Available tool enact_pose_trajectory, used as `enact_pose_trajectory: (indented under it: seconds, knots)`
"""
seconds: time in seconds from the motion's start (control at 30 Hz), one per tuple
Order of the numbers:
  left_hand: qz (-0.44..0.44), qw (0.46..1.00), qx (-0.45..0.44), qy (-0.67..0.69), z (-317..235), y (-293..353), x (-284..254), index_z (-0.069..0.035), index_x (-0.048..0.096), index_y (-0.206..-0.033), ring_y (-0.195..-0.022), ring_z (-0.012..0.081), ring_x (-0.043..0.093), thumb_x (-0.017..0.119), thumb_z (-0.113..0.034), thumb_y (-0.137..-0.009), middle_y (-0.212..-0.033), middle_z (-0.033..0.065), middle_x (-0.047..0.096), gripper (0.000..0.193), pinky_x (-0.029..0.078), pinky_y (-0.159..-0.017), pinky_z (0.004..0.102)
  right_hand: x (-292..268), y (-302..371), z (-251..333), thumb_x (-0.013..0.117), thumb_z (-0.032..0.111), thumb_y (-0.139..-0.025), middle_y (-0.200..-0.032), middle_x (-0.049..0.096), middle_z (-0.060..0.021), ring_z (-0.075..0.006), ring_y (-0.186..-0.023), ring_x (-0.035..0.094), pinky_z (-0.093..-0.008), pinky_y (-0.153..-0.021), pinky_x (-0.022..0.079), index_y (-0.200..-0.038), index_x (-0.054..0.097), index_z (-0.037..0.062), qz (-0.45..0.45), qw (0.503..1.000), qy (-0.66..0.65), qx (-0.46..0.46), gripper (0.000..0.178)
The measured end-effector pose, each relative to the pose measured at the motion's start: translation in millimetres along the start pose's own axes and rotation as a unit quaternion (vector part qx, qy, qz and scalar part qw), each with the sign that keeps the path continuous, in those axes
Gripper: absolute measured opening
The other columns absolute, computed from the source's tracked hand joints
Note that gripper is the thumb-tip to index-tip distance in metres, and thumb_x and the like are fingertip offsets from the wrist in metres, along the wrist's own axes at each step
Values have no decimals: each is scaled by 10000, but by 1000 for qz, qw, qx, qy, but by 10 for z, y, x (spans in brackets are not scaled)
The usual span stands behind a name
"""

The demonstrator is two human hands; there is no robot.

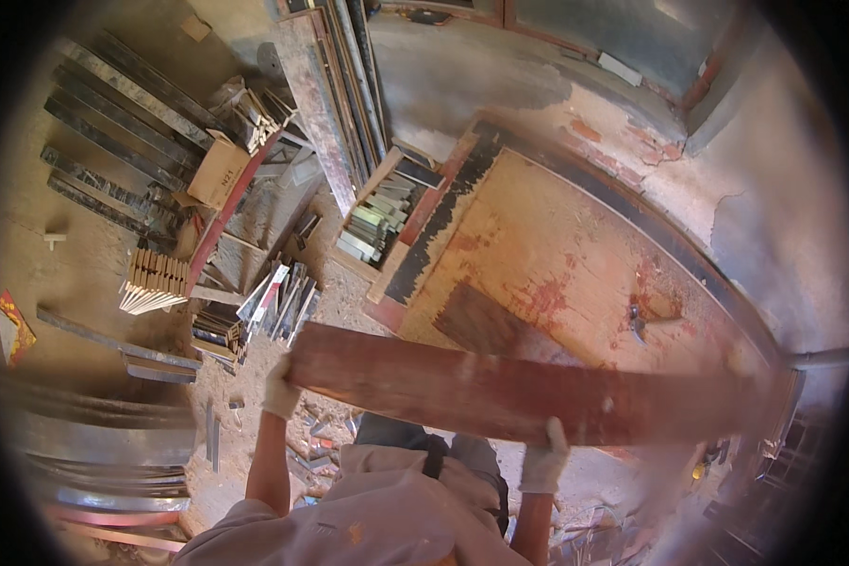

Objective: The person assembles small wooden frames by placing pieces on a workbench, measuring with a tape measure, and fastening them with a nail gun. He then uses a hammer to tap the joints and stacks the finished frames.

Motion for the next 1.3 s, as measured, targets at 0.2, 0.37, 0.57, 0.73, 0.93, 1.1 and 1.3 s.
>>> enact_pose_trajectory:
  seconds: [0.2, 0.37, 0.57, 0.73, 0.93, 1.1, 1.3]
  knots:
    - [-135, 932, 305, 143, -1922, 364, -1228, -65, 566, -1443, -1405, 324, 469, 513, -505, -1022, -1498, 154, 542, 611, 311, -1219, 497, 3050, 263, -1086, 703, -29, -895, -1029, 734, -83, -240, -985, 719, -327, -873, 566, -1156, 722, 14, 301, 715, 546, -316, 266]
    - [-309, 769, 557, -53, -4151, 1139, -2318, -97, 585, -1426, -1286, 272, 560, 533, -406, -1009, -1481, 135, 549, 521, 453, -1088, 430, 5050, 506, -3033, 766, 239, -907, -979, 720, -72, -132, -795, 672, -318, -726, 582, -1061, 743, 24, 367, 885, 278, 66, 265]
    - [-331, 637, 674, -176, -6192, 1060, -1599, -106, 617, -1390, -1192, 254, 634, 550, -335, -1003, -1434, 132, 585, 454, 544, -999, 392, 6444, 1280, -4907, 648, 258, -982, -1124, 680, -168, -259, -995, 697, -403, -891, 640, -1233, 651, -46, 298, 853, 132, 408, 394]
    - [-408, 509, 669, -356, -7096, 869, -1110, -98, 638, -1362, -1173, 251, 644, 564, -314, -996, -1417, 128, 595, 432, 552, -982, 384, 6665, 1055, -5550, 534, 261, -1041, -1521, 404, -257, -377, -1346, 517, -478, -1067, 563, -1378, 554, -1, 272, 838, 209, 423, 427]
    - [-119, 421, 747, -500, -6548, -734, 1061, -31, 669, -1183, -1104, 283, 647, 623, -289, -939, -1204, 137, 635, 358, 526, -972, 428, 6153, -423, -6353, 509, 357, -1056, -1389, 555, -227, -329, -1253, 587, -542, -1105, 484, -1409, 480, 20, 111, 883, 31, 454, 489]
    - [112, 434, 757, -475, -5188, -2343, 2576, -105, 698, -856, -924, 242, 598, 842, -234, -729, -861, 32, 643, 231, 459, -925, 435, 5650, -1108, -5681, 442, 495, -1074, -1318, 597, -231, -326, -1143, 651, -518, -1012, 547, -1468, 448, 10, 122, 890, 143, 417, 625]
    - [149, 434, 809, -367, -5013, -3247, 3594, -125, 718, -786, -802, 265, 583, 937, -277, -639, -777, 22, 641, 304, 415, -800, 408, 4003, -1501, -4070, 576, 380, -1044, -1181, 687, -96, -261, -1005, 710, -404, -834, 594, -1351, 593, 53, 146, 920, 342, 122, 448]
Point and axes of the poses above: each hand's wrist, its own y-axis away from the middle knuckle, its own x-axis out of the palm, z = x × y, the point moved 8 cm from there along -y, towards the middle knuckle
